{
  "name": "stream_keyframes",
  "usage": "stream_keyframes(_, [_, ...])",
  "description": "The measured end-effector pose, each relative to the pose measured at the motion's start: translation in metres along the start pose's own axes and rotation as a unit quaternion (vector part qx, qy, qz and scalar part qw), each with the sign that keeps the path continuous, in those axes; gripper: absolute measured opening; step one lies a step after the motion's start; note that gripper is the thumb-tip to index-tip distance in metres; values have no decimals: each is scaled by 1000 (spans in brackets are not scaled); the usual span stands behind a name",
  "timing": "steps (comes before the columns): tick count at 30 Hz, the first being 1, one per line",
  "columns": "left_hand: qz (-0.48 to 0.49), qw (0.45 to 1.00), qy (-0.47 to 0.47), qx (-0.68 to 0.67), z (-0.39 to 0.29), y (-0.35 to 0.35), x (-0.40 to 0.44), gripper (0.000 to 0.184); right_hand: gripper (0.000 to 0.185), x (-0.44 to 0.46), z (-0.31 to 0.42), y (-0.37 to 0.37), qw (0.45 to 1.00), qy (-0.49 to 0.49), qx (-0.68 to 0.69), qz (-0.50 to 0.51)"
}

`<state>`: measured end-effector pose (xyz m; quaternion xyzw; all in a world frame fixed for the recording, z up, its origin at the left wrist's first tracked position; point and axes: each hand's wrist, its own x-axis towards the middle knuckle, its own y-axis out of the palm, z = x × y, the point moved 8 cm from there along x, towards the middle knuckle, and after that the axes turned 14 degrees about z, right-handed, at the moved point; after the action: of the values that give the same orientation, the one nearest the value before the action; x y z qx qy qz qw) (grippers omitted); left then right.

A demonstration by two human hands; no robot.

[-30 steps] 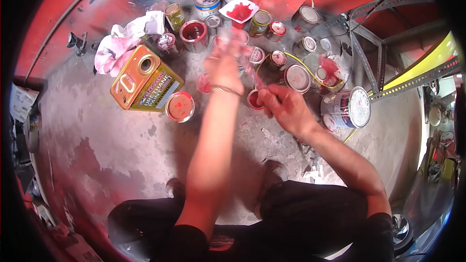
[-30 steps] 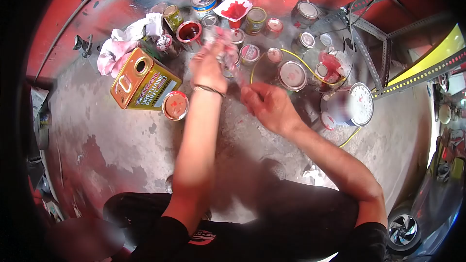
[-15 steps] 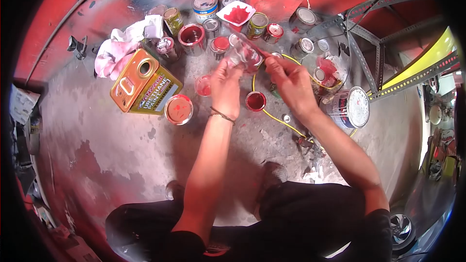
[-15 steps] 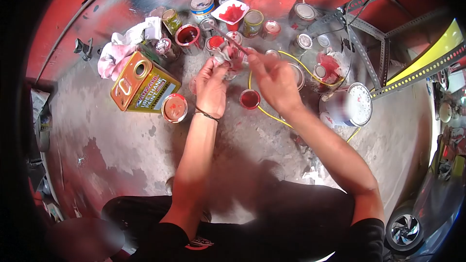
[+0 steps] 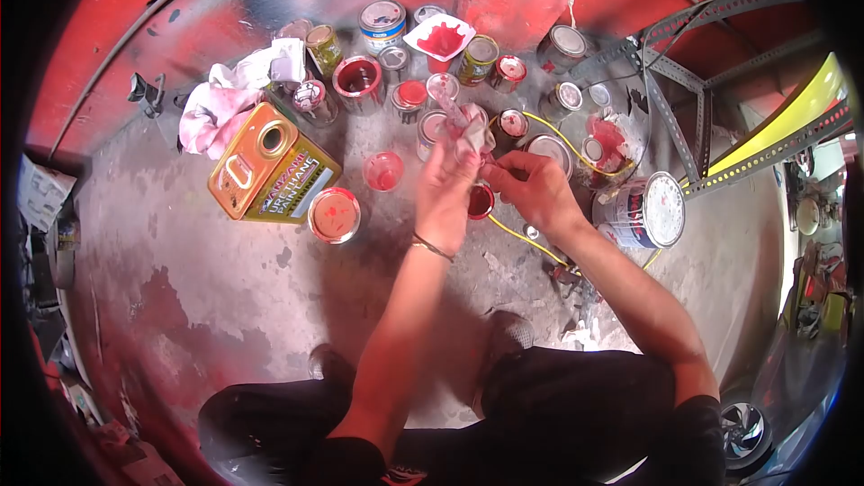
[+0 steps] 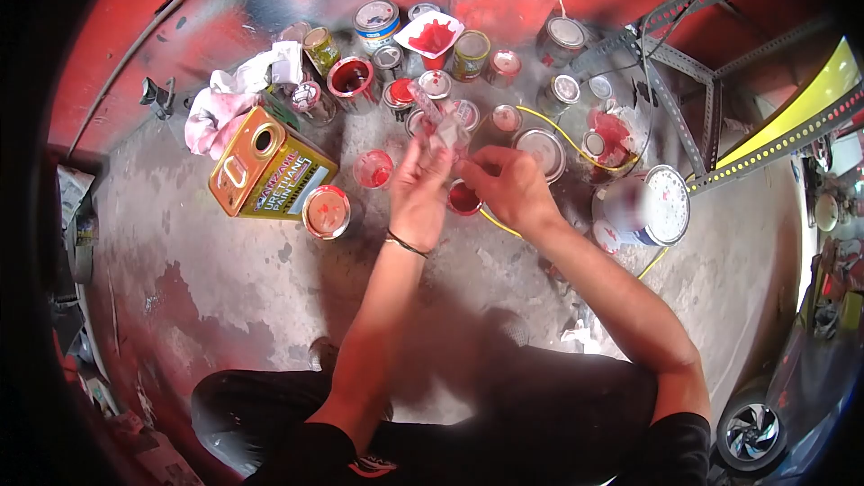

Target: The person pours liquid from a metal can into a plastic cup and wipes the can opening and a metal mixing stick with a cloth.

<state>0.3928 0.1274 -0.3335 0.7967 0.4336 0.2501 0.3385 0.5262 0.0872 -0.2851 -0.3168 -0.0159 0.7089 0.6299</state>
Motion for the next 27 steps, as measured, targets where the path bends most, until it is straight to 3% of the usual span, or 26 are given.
stream_keyframes(3, [13,1000,-21,6,15,-5,-3,39,32,0,9,5,999,-22,18,16])
stream_keyframes(7, [-58,996,-65,23,8,-14,-2,31,30,0,10,14,998,-57,32,21])
stream_keyframes(11, [-91,996,-5,9,-30,-27,33,26,26,-10,20,24,997,-59,20,34])
stream_keyframes(13, [-79,996,-23,28,-48,-34,46,23,25,-13,21,27,996,-69,50,38])
stream_keyframes(16, [-104,994,-13,18,-43,-31,46,20,26,-10,18,29,991,-77,91,57])
stream_keyframes(19, [-75,992,-78,58,-9,-14,17,18,27,-3,24,14,992,-74,97,38])
stream_keyframes(23, [-95,994,-51,-4,-11,-5,8,21,25,3,0,24,990,-80,104,55])
stream_keyframes(24, [-100,994,-38,-7,-25,-14,18,21,25,-6,6,27,995,-86,17,38])
stream_keyframes(27, [-85,996,-19,-8,-56,-46,42,19,27,-26,6,46,996,-34,39,66])
